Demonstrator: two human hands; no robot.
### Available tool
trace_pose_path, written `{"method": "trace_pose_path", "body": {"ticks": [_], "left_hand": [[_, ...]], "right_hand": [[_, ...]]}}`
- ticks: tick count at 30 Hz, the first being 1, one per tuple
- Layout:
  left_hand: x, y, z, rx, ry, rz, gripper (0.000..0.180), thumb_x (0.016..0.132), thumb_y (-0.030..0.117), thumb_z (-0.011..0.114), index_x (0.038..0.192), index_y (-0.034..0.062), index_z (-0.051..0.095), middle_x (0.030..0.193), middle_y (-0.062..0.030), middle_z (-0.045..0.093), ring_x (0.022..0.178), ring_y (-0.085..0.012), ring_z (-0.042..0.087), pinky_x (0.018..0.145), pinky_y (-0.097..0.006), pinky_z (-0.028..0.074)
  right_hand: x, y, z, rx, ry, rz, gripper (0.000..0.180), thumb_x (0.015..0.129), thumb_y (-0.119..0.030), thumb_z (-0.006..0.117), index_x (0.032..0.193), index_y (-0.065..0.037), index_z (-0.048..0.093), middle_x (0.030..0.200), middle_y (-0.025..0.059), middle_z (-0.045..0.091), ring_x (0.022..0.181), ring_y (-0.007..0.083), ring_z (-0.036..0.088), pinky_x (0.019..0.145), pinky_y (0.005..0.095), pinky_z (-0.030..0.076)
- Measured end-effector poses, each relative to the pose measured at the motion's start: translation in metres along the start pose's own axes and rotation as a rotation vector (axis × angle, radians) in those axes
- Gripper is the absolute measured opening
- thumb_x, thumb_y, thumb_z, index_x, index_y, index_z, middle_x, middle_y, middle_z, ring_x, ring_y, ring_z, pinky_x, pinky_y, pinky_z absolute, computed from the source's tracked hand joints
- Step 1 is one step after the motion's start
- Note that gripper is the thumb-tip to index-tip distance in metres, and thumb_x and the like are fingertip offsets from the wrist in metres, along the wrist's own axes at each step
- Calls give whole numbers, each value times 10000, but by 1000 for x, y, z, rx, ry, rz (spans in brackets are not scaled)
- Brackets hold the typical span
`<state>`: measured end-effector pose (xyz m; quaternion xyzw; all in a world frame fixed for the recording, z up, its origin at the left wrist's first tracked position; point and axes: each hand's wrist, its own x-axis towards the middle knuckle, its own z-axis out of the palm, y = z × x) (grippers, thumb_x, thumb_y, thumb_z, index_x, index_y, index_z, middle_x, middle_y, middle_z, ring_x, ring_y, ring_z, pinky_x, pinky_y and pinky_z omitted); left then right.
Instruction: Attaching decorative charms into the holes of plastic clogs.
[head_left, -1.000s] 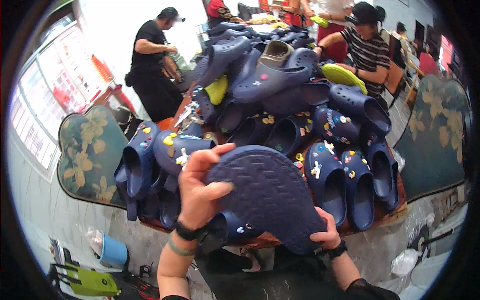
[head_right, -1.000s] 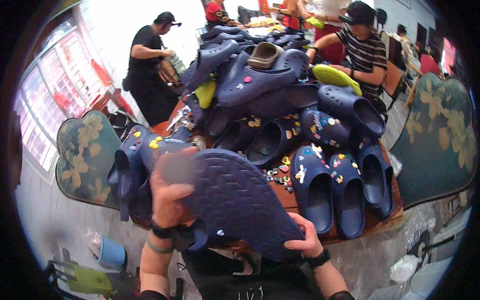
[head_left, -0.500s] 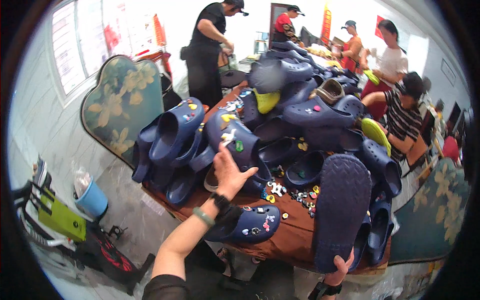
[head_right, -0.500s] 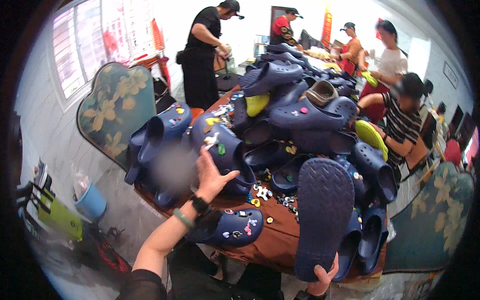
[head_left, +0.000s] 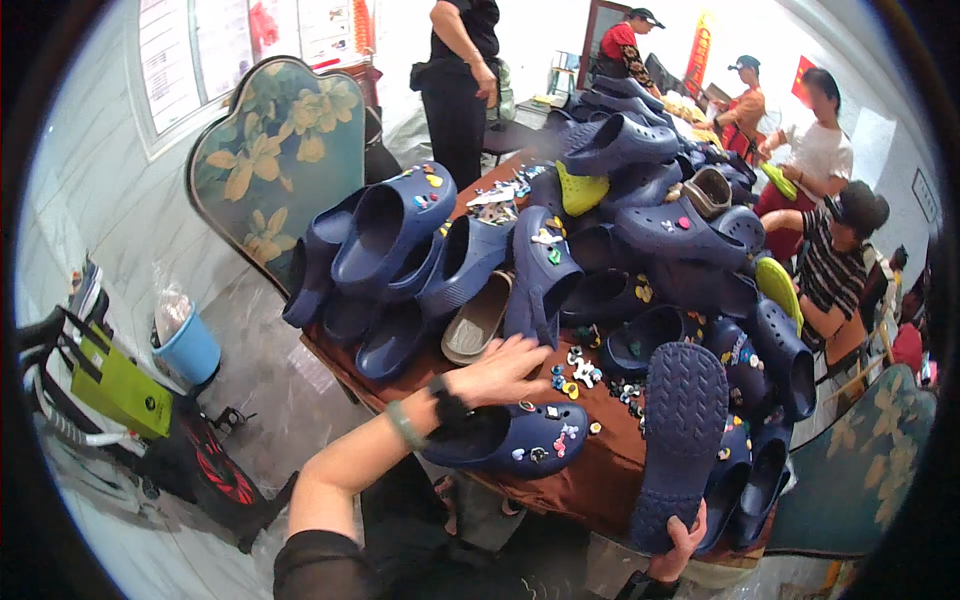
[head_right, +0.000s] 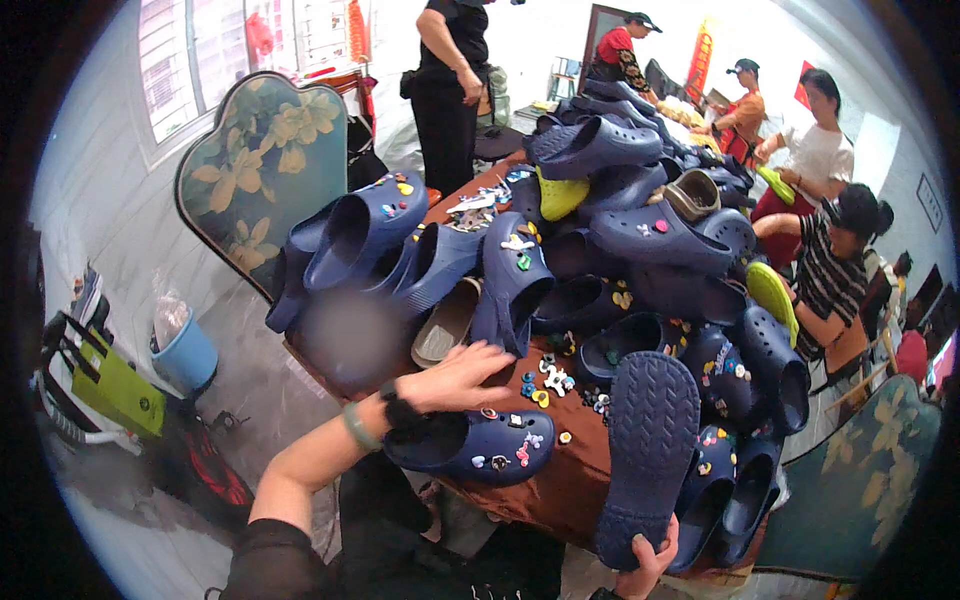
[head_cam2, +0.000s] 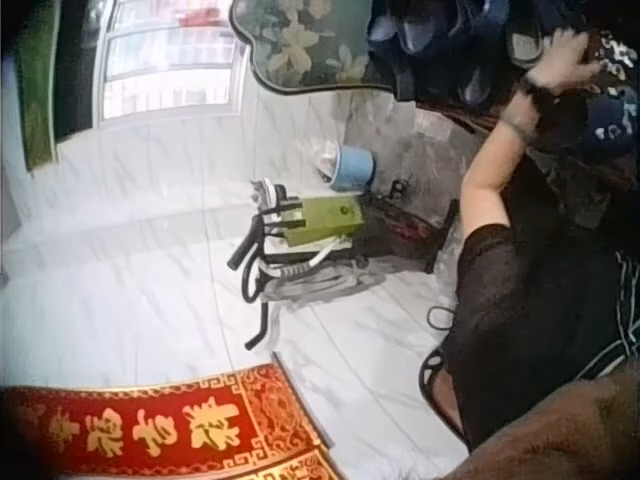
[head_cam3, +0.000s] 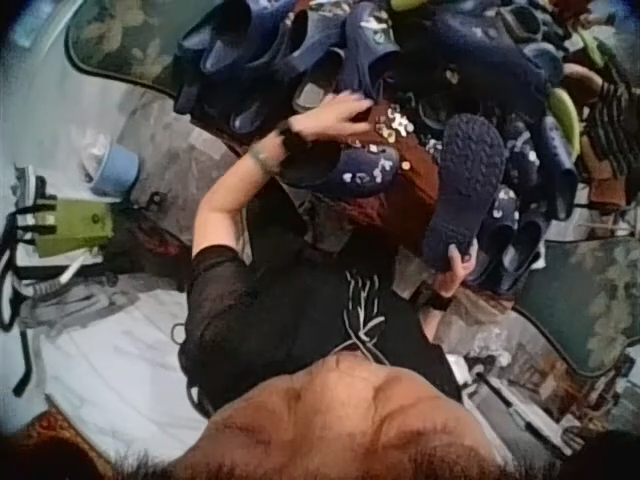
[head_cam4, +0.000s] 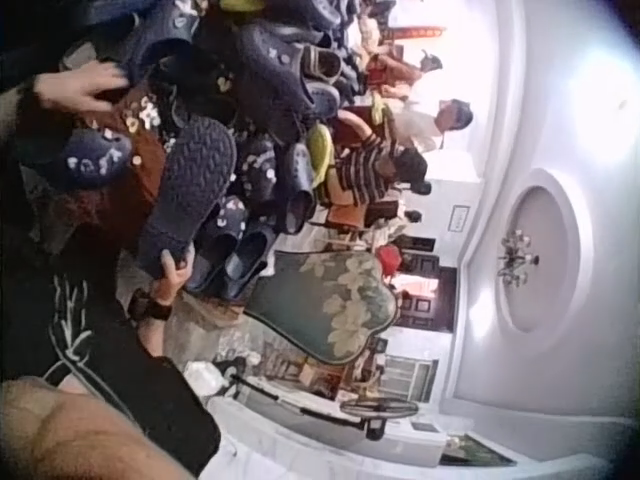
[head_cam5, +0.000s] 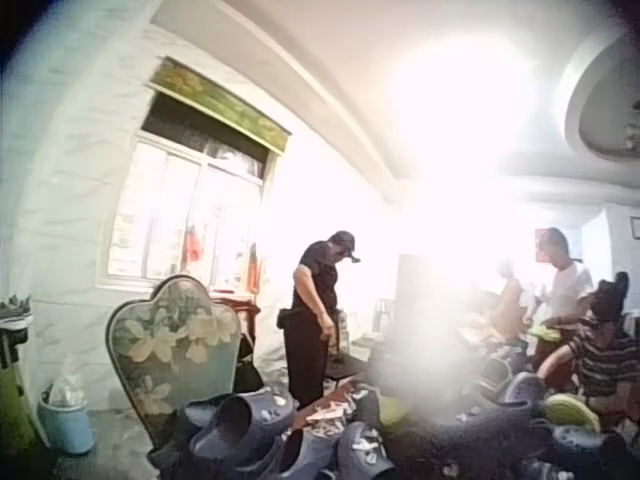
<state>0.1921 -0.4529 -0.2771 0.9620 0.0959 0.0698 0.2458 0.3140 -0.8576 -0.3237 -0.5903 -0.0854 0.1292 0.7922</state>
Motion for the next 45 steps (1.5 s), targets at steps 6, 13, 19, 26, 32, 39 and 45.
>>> {"method": "trace_pose_path", "body": {"ticks": [6, 13, 19, 26, 32, 39, 45], "left_hand": [[-40, -48, -6, 17, 316, -285, 444, 908, 401, 643, 1064, -14, 646, 1008, -238, 650, 975, -409, 625, 844, -452, 494], [-19, -98, 45, 218, 120, -398, 704, 835, 277, 737, 1424, 69, 412, 1387, -236, 461, 1339, -439, 399, 1072, -626, 342], [-41, -96, 39, 40, 133, -248, 438, 904, 269, 653, 1252, 27, 544, 1212, -228, 573, 1182, -414, 524, 980, -499, 453], [-106, -27, 14, -205, 7, 113, 765, 842, 520, 712, 1366, 11, 484, 1338, -251, 519, 1206, -397, 512, 1033, -486, 405], [-134, -37, 48, -139, 51, -153, 352, 956, 303, 609, 1156, 13, 603, 1009, -200, 636, 982, -394, 614, 848, -451, 487], [-148, 15, -4, -555, 115, -389, 235, 965, 220, 606, 951, -11, 648, 848, -153, 613, 835, -307, 612, 735, -373, 479], [-90, 9, -95, -200, 511, -111, 296, 936, 186, 590, 774, -34, 477, 671, -112, 405, 632, -161, 415, 586, -350, 373]], "right_hand": [[9, -8, 32, 24, -54, -18, 696, 673, -109, 658, 1332, 44, 498, 1151, 107, 632, 1026, 227, 631, 946, 334, 493], [5, 12, 24, -6, 95, -9, 740, 714, -129, 633, 1409, 40, 442, 1270, 128, 572, 1138, 263, 579, 1011, 372, 465], [9, 3, 21, -92, -82, -28, 729, 686, -121, 640, 1375, 46, 473, 1241, 120, 590, 1112, 253, 593, 1007, 352, 457], [8, 2, 50, -220, -46, -49, 709, 668, -103, 673, 1342, 36, 499, 1174, 93, 611, 1060, 217, 602, 987, 327, 452], [8, 11, 48, -261, -54, -15, 730, 634, -114, 734, 1314, 34, 514, 1161, 108, 603, 1065, 224, 586, 1010, 343, 429], [7, 29, 34, -522, -175, -122, 722, 637, -122, 795, 1294, 10, 527, 1204, 129, 591, 1107, 230, 563, 1026, 342, 409], [6, 28, 33, -444, -131, -77, 672, 653, -125, 791, 1257, -11, 518, 1140, 116, 597, 1066, 228, 576, 1003, 350, 424]]}}
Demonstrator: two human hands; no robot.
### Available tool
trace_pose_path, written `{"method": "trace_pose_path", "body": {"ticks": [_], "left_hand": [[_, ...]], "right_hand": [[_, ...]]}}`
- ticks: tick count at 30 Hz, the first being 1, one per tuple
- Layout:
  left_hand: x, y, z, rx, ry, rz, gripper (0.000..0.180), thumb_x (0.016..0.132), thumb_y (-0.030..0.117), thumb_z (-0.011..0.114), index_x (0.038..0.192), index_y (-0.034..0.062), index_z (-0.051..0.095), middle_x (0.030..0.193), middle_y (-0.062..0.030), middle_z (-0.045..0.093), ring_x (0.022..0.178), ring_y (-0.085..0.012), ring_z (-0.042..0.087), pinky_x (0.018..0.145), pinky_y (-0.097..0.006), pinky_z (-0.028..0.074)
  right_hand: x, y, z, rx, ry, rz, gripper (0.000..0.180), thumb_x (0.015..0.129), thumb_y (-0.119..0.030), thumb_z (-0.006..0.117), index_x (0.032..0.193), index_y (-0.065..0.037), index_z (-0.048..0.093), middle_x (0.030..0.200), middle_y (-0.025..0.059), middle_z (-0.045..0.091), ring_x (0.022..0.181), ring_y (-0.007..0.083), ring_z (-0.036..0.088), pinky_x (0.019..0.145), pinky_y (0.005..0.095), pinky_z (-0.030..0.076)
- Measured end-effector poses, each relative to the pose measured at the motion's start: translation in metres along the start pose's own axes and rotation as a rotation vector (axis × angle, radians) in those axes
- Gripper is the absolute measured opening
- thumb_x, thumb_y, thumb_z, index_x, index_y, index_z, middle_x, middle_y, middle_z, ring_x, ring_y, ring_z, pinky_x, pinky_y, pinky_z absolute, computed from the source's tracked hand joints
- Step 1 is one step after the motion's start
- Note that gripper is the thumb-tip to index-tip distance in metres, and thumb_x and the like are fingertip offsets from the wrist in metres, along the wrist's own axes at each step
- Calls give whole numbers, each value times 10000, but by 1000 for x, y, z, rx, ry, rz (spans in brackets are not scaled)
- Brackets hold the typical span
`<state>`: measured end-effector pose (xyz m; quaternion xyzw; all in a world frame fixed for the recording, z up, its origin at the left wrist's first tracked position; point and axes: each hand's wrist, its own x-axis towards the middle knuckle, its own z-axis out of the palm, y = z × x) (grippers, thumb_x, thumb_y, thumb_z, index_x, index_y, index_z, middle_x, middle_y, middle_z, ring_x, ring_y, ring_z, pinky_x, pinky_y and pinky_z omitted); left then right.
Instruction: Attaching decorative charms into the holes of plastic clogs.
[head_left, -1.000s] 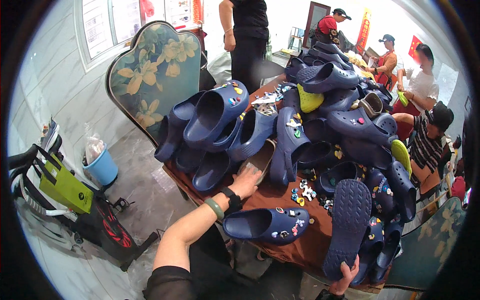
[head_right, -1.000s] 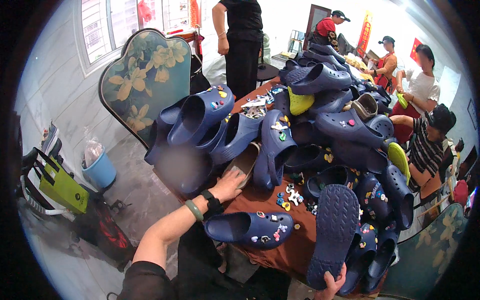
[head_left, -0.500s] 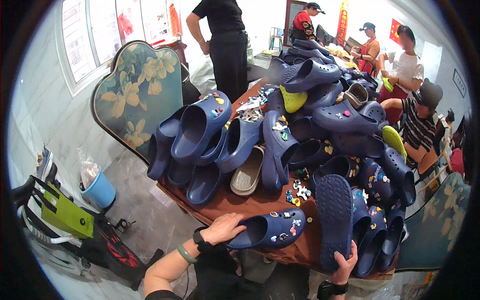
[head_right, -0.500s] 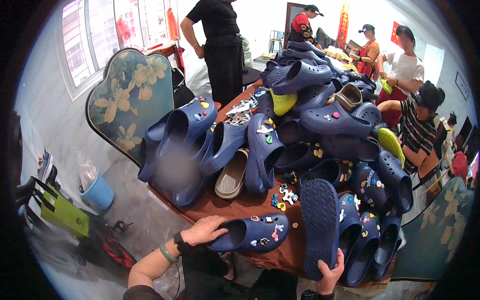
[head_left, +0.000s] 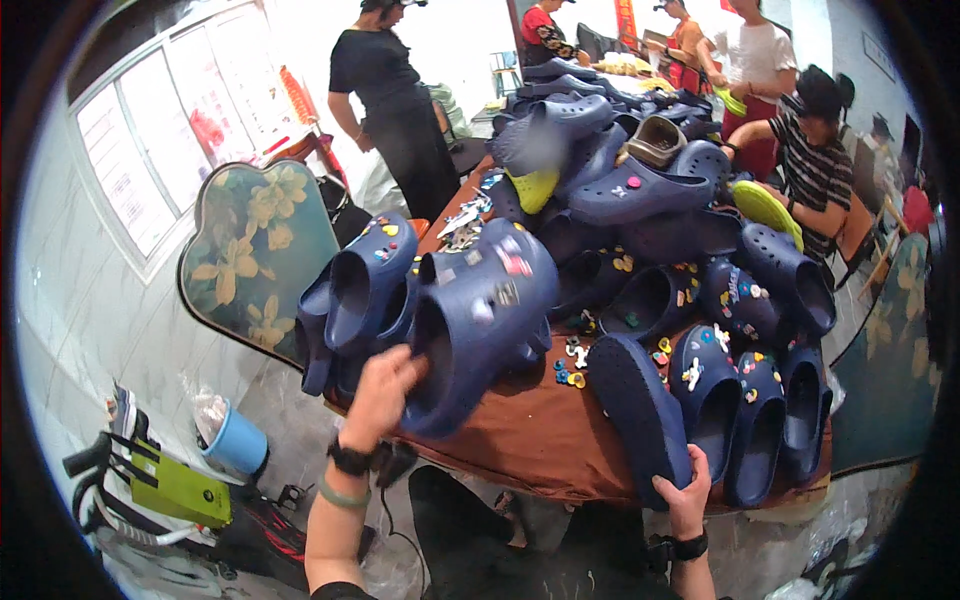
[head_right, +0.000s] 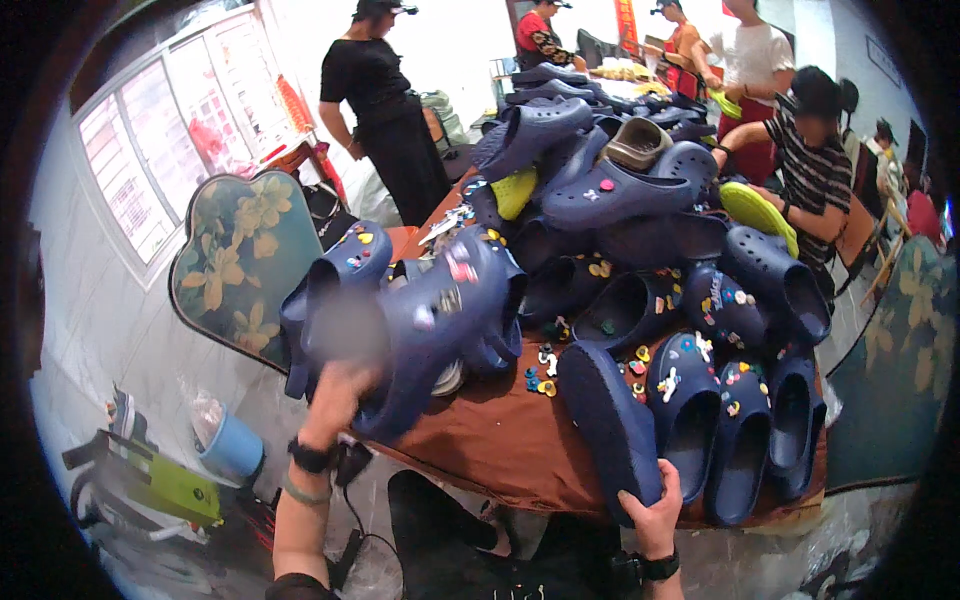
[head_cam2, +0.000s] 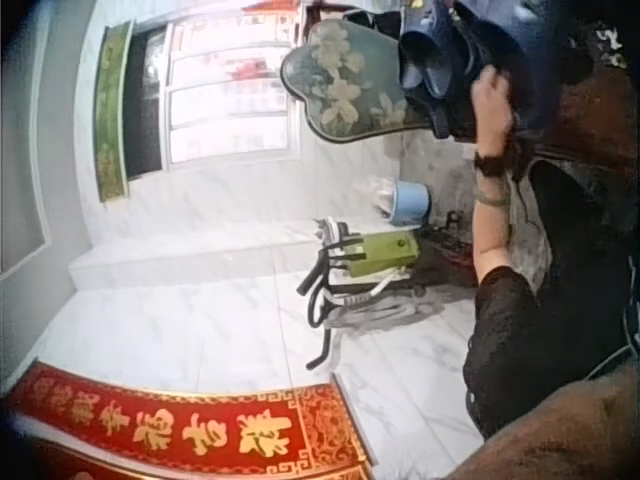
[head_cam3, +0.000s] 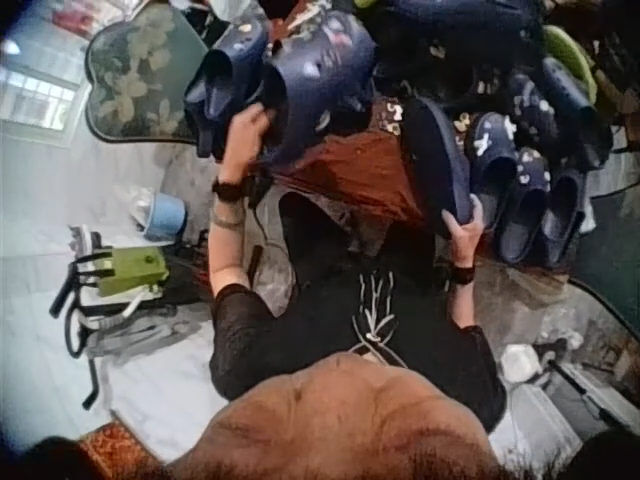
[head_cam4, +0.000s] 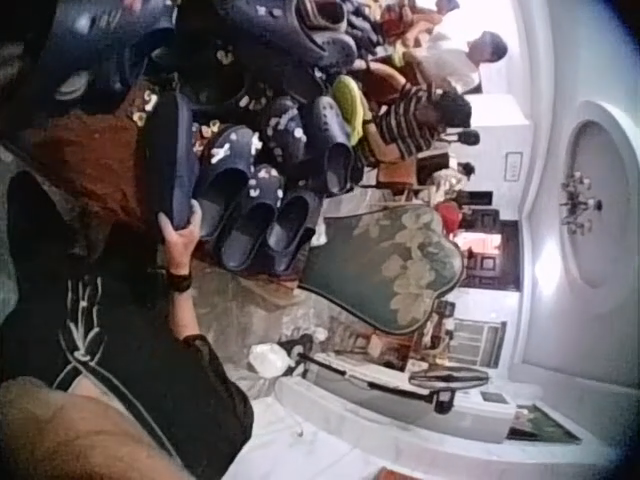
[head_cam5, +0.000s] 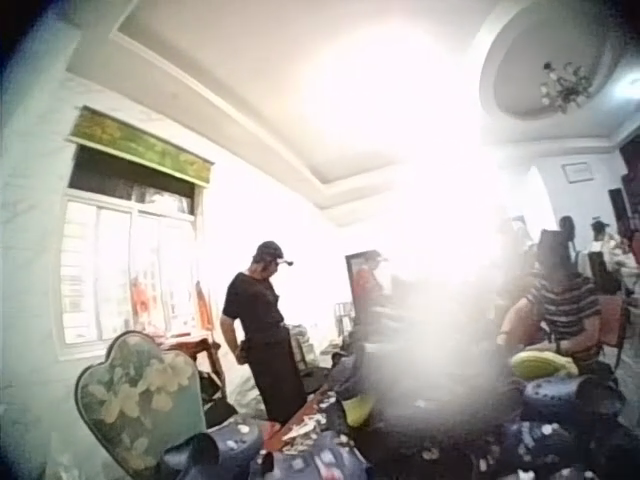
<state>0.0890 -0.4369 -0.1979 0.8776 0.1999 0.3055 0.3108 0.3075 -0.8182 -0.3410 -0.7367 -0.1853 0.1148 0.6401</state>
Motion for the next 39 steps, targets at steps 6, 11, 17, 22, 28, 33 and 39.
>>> {"method": "trace_pose_path", "body": {"ticks": [6, 11, 17, 22, 28, 33, 39], "left_hand": [[130, -72, 21, 459, 82, -135, 309, 856, 257, 590, 809, -48, 597, 890, -291, 622, 862, -440, 623, 762, -494, 469], [162, -90, 45, 627, 63, -428, 375, 856, 282, 595, 1039, -39, 657, 1100, -291, 655, 1072, -461, 616, 933, -525, 480], [135, -59, 38, 549, 109, -276, 495, 916, 420, 607, 1156, -12, 602, 1074, -261, 664, 1036, -443, 621, 881, -514, 481], [41, 47, 97, 166, 13, 91, 429, 889, 139, 670, 1266, -27, 550, 1173, -197, 596, 1072, -351, 582, 901, -411, 485], [-54, 64, 171, -360, -407, -199, 1063, 807, 169, 782, 1558, 10, 46, 1480, -223, 337, 1393, -298, 348, 1131, -412, 340], [-75, 29, 150, -811, -302, -357, 869, 798, -100, 499, 1557, -8, 85, 1544, -165, 278, 1430, -249, 311, 1175, -347, 263], [-138, -25, 118, -584, -194, -323, 844, 793, -31, 425, 1564, -7, 84, 1580, -196, 238, 1478, -294, 229, 1206, -367, 176]], "right_hand": [[0, 4, 0, 55, -49, -46, 650, 677, -57, 805, 1238, -10, 482, 1080, 101, 618, 993, 184, 605, 919, 313, 474], [1, -2, 1, 85, -20, 22, 660, 680, -98, 833, 1236, -5, 490, 1081, 119, 626, 999, 200, 613, 911, 332, 483], [4, 1, 1, -97, -83, -2, 565, 709, -215, 854, 1132, 7, 552, 1018, 141, 633, 930, 223, 626, 844, 349, 505], [-3, -15, 26, -170, -62, -88, 583, 724, -216, 858, 1161, -6, 535, 1020, 115, 622, 940, 207, 622, 839, 336, 505], [-42, -41, 98, -218, -450, -460, 556, 780, -180, 766, 1202, 42, 479, 1096, 239, 539, 1022, 415, 574, 863, 449, 497], [-38, -55, 106, -272, -722, -743, 456, 817, -193, 753, 1157, 21, 536, 1051, 198, 574, 963, 360, 594, 818, 434, 510], [54, -68, 59, -582, -470, -941, 76, 856, -148, 673, 833, -77, 656, 833, 112, 636, 817, 312, 636, 707, 416, 535]]}}
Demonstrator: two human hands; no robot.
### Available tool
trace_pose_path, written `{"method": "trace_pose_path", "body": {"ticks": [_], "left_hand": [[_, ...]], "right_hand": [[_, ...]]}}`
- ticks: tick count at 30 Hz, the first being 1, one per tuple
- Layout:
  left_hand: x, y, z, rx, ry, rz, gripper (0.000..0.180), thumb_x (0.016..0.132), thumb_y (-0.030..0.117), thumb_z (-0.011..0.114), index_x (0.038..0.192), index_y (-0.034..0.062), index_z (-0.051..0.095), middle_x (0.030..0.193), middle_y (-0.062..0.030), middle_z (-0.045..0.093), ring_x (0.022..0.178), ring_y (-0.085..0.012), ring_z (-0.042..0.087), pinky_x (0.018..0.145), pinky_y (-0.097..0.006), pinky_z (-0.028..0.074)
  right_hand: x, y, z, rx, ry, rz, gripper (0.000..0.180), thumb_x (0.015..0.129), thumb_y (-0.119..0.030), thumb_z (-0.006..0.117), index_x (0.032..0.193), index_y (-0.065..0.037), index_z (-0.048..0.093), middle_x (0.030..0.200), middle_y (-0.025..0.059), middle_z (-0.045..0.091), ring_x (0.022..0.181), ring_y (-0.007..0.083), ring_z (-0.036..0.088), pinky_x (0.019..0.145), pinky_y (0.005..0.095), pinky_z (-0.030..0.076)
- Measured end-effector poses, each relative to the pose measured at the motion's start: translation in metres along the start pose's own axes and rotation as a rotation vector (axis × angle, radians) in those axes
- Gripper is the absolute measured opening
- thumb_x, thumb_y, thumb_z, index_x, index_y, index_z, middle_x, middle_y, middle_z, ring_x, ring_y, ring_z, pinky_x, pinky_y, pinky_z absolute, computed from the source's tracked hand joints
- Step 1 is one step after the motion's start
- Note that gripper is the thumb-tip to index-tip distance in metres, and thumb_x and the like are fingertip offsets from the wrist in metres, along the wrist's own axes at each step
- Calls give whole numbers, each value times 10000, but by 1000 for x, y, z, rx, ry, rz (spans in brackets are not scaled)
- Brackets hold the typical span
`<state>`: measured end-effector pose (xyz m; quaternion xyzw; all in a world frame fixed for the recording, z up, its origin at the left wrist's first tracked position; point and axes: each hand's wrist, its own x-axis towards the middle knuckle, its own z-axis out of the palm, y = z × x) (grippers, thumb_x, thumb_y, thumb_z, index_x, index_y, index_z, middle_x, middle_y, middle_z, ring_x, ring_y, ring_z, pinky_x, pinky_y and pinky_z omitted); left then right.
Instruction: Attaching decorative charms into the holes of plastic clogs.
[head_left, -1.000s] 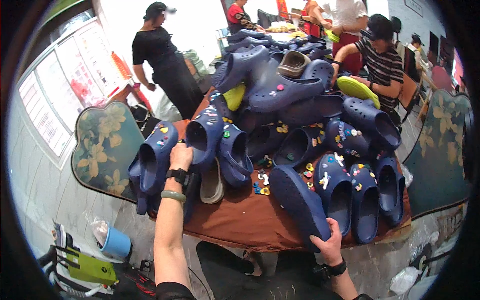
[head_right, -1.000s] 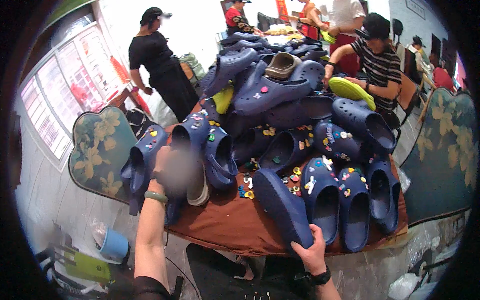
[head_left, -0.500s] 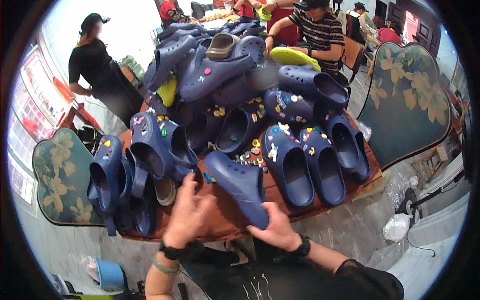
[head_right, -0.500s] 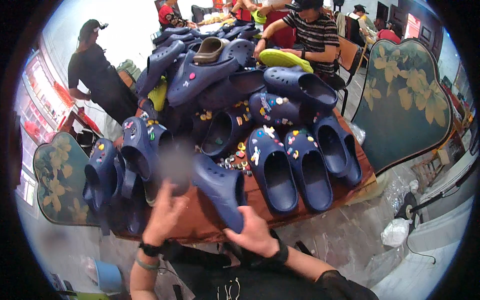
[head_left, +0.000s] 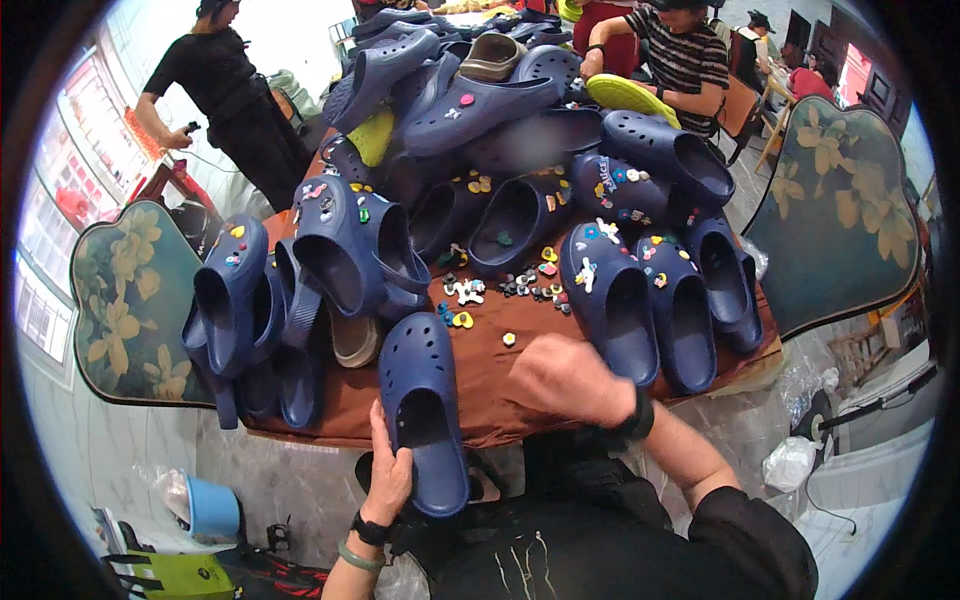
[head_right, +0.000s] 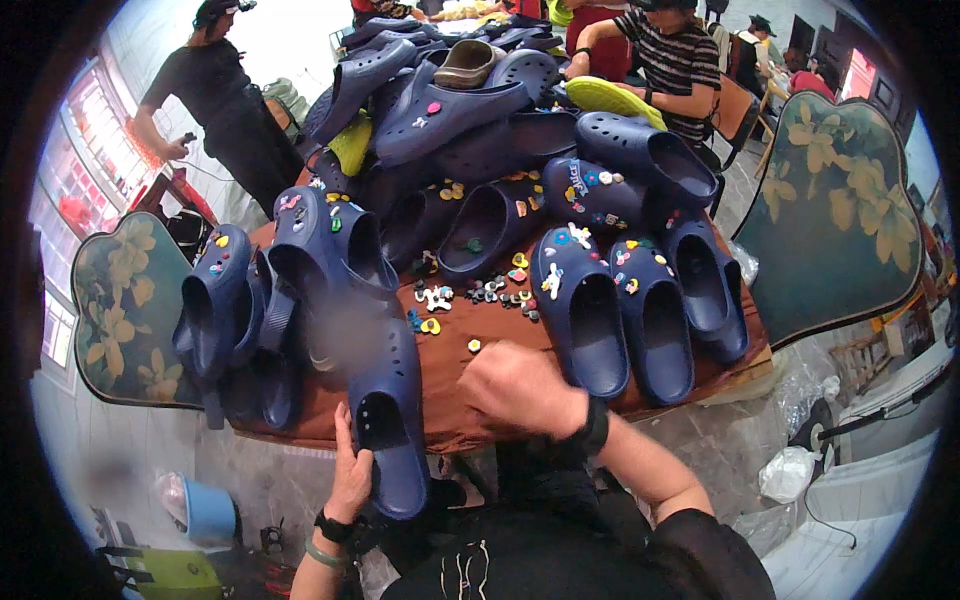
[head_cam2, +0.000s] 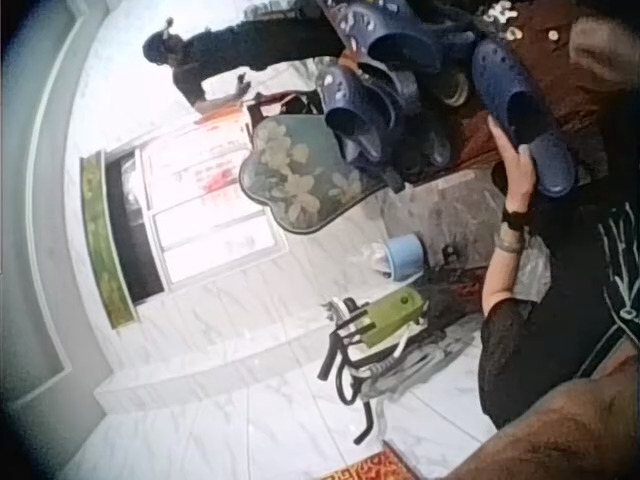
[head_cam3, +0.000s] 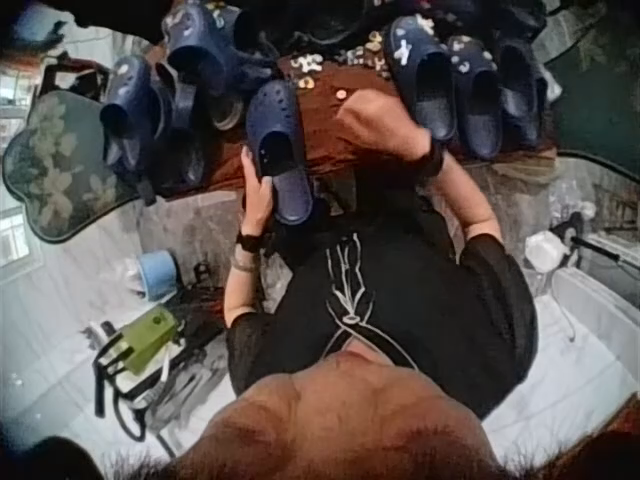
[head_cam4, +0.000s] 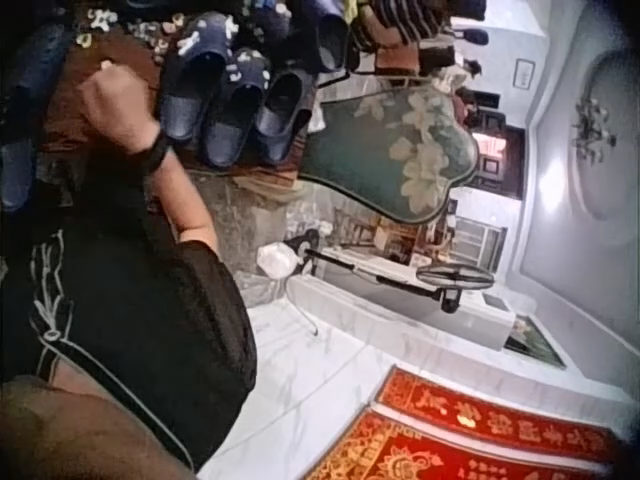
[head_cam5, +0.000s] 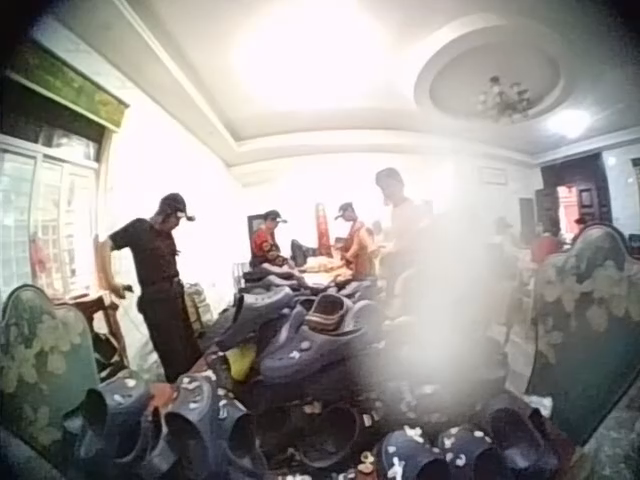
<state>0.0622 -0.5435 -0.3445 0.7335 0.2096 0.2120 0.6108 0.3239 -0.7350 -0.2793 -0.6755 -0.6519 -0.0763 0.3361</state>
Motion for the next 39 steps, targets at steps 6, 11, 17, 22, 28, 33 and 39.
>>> {"method": "trace_pose_path", "body": {"ticks": [6, 11, 17, 22, 28, 33, 39], "left_hand": [[25, 11, 9, 529, -8, 42, 687, 992, 198, 498, 1533, -34, 145, 1531, -282, 275, 1439, -387, 291, 1171, -428, 264], [19, 24, 5, 549, -23, 0, 585, 1022, 184, 465, 1541, 65, 224, 1484, -267, 369, 1354, -449, 394, 1106, -462, 353], [-7, 33, -9, 561, 57, -59, 660, 944, 83, 526, 1537, 65, 236, 1500, -271, 330, 1346, -466, 394, 1101, -470, 356], [-12, 22, -14, 584, 35, -49, 710, 903, 52, 564, 1537, 72, 246, 1494, -268, 340, 1363, -456, 362, 1127, -486, 306], [-14, 15, -14, 585, 46, -60, 696, 917, 53, 549, 1541, 65, 240, 1495, -264, 340, 1372, -445, 352, 1140, -492, 281], [-13, 21, -6, 562, 38, -49, 678, 931, 52, 533, 1539, 47, 235, 1499, -260, 339, 1382, -436, 345, 1148, -479, 275], [-5, 26, 7, 552, -1, 39, 659, 943, 70, 534, 1535, 41, 245, 1502, -254, 344, 1386, -422, 349, 1145, -465, 284]], "right_hand": [[18, 85, 33, -147, -207, 185, 489, 864, -300, 707, 1241, -37, 538, 1289, 196, 510, 1206, 396, 495, 946, 518, 475], [46, 97, 71, -205, -394, 107, 818, 888, -565, 622, 1464, -48, 358, 1523, 283, 291, 1384, 486, 292, 1074, 625, 327], [84, 112, 122, -337, -173, 7, 684, 929, -493, 591, 1363, 23, 470, 1405, 318, 424, 1335, 474, 371, 1091, 545, 321], [122, 125, 152, -577, -68, 94, 532, 929, -391, 555, 1262, 24, 564, 1314, 297, 499, 1279, 440, 429, 1110, 516, 295], [137, 129, 167, -502, -269, 231, 606, 839, -426, 615, 1286, -21, 554, 1334, 274, 481, 1285, 475, 402, 1122, 561, 240], [118, 116, 163, -310, -280, 262, 587, 800, -440, 661, 1271, -100, 573, 1264, 187, 518, 1236, 437, 408, 987, 562, 346], [62, 103, 140, -177, -196, 167, 279, 836, -249, 637, 1069, -106, 580, 1122, 107, 526, 1133, 366, 448, 814, 531, 409]]}}
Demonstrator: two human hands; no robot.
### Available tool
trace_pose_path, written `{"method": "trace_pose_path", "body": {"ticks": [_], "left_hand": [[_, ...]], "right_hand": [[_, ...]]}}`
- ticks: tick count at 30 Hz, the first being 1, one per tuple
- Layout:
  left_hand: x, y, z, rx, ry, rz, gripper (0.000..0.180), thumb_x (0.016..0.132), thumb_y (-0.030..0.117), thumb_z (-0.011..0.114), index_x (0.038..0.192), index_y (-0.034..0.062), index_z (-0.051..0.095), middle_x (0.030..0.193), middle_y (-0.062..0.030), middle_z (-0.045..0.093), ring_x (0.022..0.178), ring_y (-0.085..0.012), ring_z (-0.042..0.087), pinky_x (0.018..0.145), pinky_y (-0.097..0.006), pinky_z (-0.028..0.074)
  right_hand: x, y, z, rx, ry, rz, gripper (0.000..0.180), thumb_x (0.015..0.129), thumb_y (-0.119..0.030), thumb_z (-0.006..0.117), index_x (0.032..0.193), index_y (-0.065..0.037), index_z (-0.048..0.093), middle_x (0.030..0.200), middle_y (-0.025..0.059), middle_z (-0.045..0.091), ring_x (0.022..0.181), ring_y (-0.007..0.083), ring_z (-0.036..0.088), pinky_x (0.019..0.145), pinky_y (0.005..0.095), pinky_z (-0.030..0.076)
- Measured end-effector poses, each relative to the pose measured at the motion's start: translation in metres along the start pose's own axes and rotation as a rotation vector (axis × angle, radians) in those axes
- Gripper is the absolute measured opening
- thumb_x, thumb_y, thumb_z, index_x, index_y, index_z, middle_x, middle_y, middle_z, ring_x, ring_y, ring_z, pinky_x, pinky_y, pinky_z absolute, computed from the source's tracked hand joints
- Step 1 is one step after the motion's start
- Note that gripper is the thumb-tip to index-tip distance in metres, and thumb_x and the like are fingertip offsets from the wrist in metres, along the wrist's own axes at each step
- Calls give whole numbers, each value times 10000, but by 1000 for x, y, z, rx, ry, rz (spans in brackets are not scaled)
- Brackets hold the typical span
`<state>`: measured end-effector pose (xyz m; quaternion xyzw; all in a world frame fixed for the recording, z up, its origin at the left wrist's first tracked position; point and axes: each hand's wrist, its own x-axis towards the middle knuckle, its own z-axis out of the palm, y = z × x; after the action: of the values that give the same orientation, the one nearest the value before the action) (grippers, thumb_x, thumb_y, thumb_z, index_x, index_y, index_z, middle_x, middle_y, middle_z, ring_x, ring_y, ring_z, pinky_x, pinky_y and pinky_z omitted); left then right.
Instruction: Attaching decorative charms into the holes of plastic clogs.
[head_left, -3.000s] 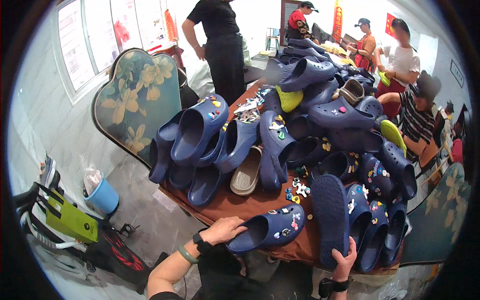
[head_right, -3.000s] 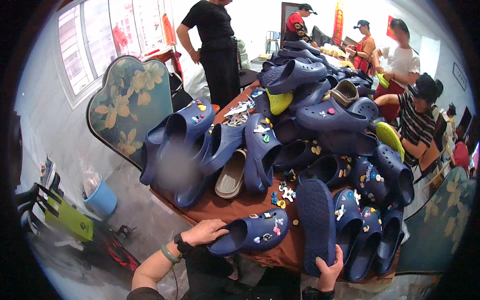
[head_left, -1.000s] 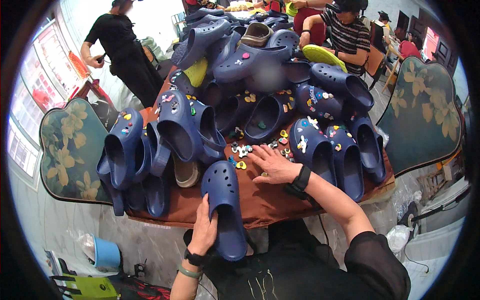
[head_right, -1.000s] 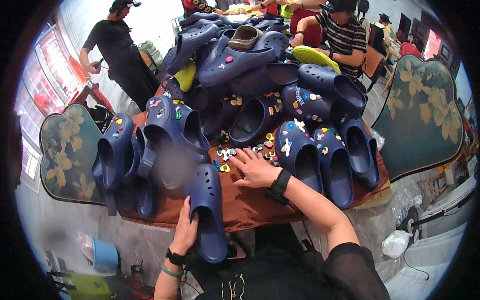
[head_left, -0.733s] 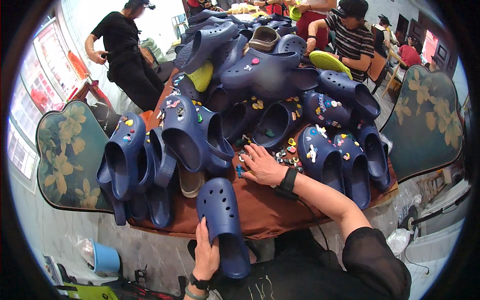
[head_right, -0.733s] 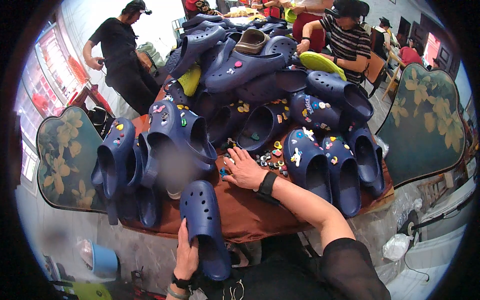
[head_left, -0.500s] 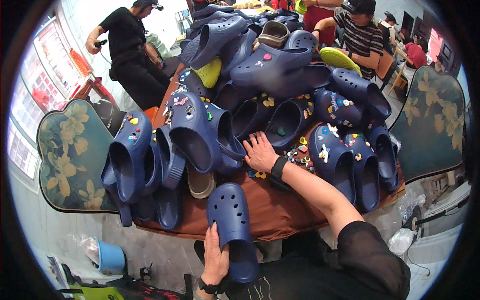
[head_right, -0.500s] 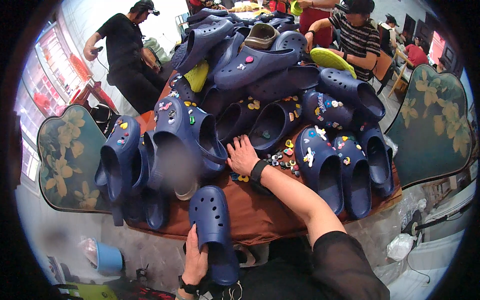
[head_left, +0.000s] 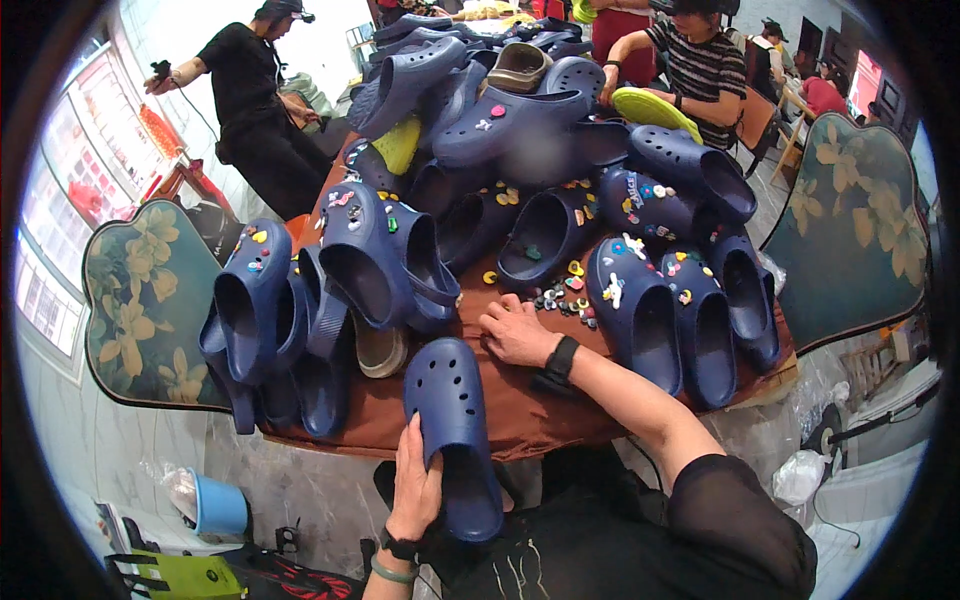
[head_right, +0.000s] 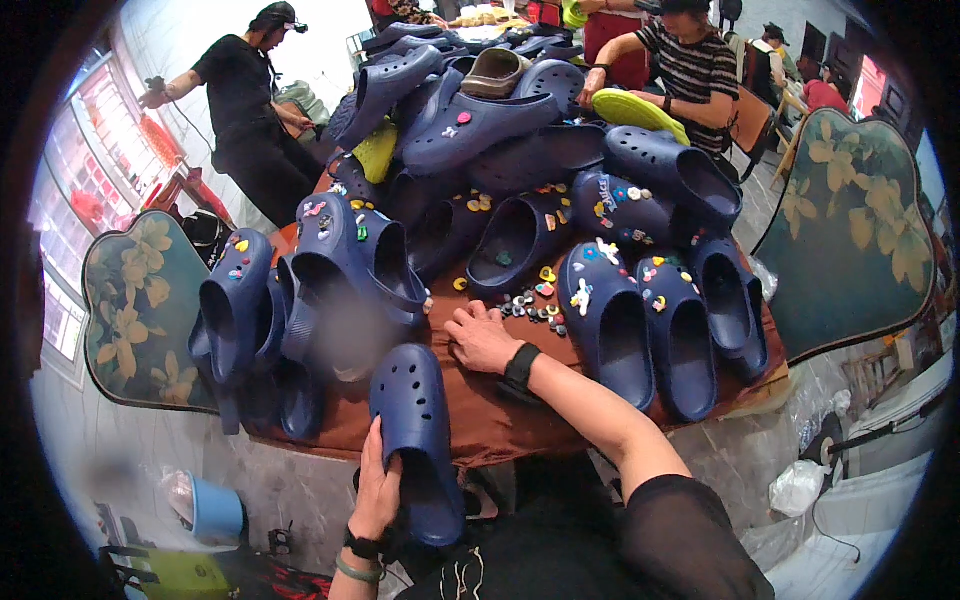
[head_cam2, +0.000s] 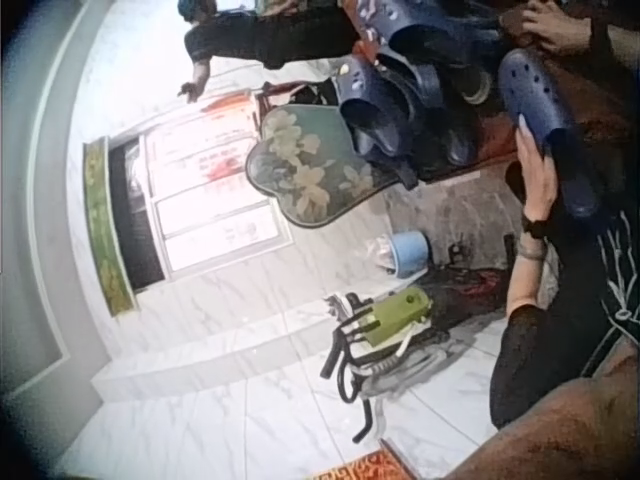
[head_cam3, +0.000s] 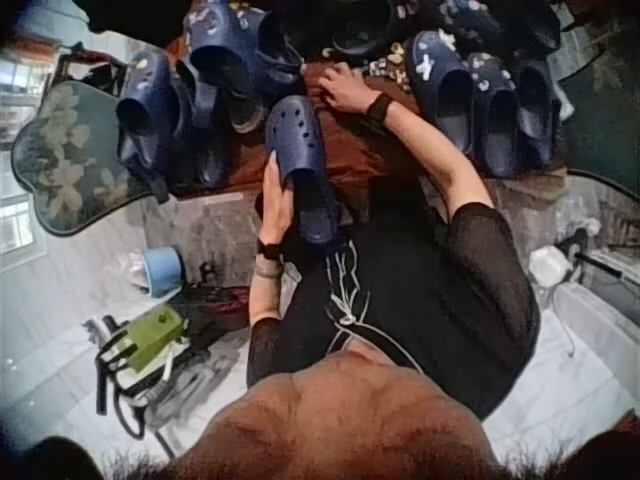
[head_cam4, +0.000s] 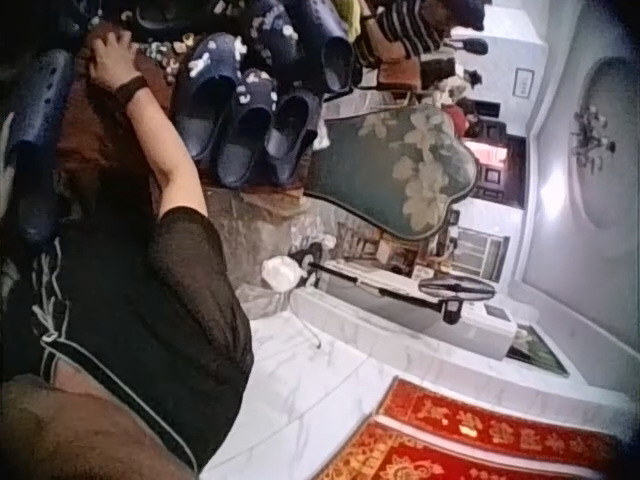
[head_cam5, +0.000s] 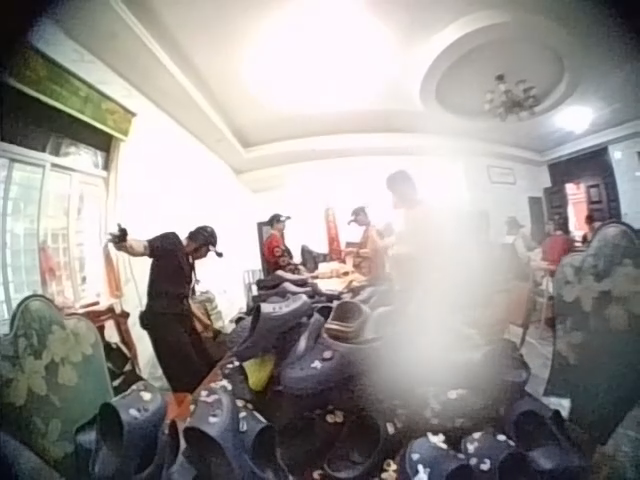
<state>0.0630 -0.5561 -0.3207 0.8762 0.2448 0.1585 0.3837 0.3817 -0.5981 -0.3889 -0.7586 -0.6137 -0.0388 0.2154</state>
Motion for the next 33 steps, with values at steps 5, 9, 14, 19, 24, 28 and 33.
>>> {"method": "trace_pose_path", "body": {"ticks": [5, 9, 14, 19, 24, 28, 33], "left_hand": [[30, 7, 6, 67, -58, 138, 643, 948, 73, 531, 1530, 49, 258, 1508, -266, 329, 1364, -452, 358, 1128, -474, 312], [55, 2, 7, 117, -155, 161, 613, 934, 72, 558, 1506, 71, 337, 1460, -227, 440, 1326, -426, 414, 1104, -467, 353], [56, 3, -11, 247, -166, 188, 650, 903, 116, 590, 1499, 52, 340, 1460, -259, 412, 1341, -435, 393, 1120, -468, 343], [28, 56, 19, 170, -82, 179, 734, 895, 251, 661, 1489, 14, 301, 1504, -282, 299, 1406, -442, 289, 1144, -556, 246], [12, 32, 90, 396, 395, 287, 738, 788, 161, 769, 1415, 161, 380, 1434, -203, 342, 1371, -425, 314, 1103, -657, 225], [11, 29, 92, 353, 445, 301, 745, 771, 129, 787, 1390, 97, 374, 1438, -206, 362, 1350, -411, 352, 1109, -641, 242], [10, 24, 103, 335, 486, 357, 730, 781, 135, 786, 1386, 87, 382, 1434, -192, 382, 1348, -392, 364, 1122, -609, 257]], "right_hand": [[-62, 14, -30, -74, 17, -57, 254, 880, -196, 611, 1108, -97, 556, 1150, 96, 520, 1140, 355, 456, 843, 519, 436], [-94, 11, -54, -34, 53, -20, 354, 869, -138, 631, 1211, -95, 546, 1224, 89, 536, 1176, 336, 486, 951, 455, 425], [-108, 25, -58, -134, 116, -50, 309, 855, -117, 646, 1162, -104, 616, 1079, 34, 648, 1058, 248, 570, 974, 420, 383], [-92, 17, -70, -61, 292, -89, 263, 840, -86, 666, 1101, -122, 668, 983, 42, 677, 1057, 241, 585, 954, 413, 396], [-60, -36, -86, 713, 262, 229, 201, 843, -3, 683, 1040, -35, 676, 940, 98, 675, 967, 286, 589, 870, 372, 469], [-36, -57, -82, 455, 59, -20, 157, 853, -163, 723, 983, -80, 692, 977, 95, 649, 1000, 291, 558, 889, 415, 402], [-9, -83, -61, 238, 117, -67, 147, 812, -178, 755, 926, -121, 681, 954, 57, 623, 1011, 269, 540, 892, 439, 366]]}}
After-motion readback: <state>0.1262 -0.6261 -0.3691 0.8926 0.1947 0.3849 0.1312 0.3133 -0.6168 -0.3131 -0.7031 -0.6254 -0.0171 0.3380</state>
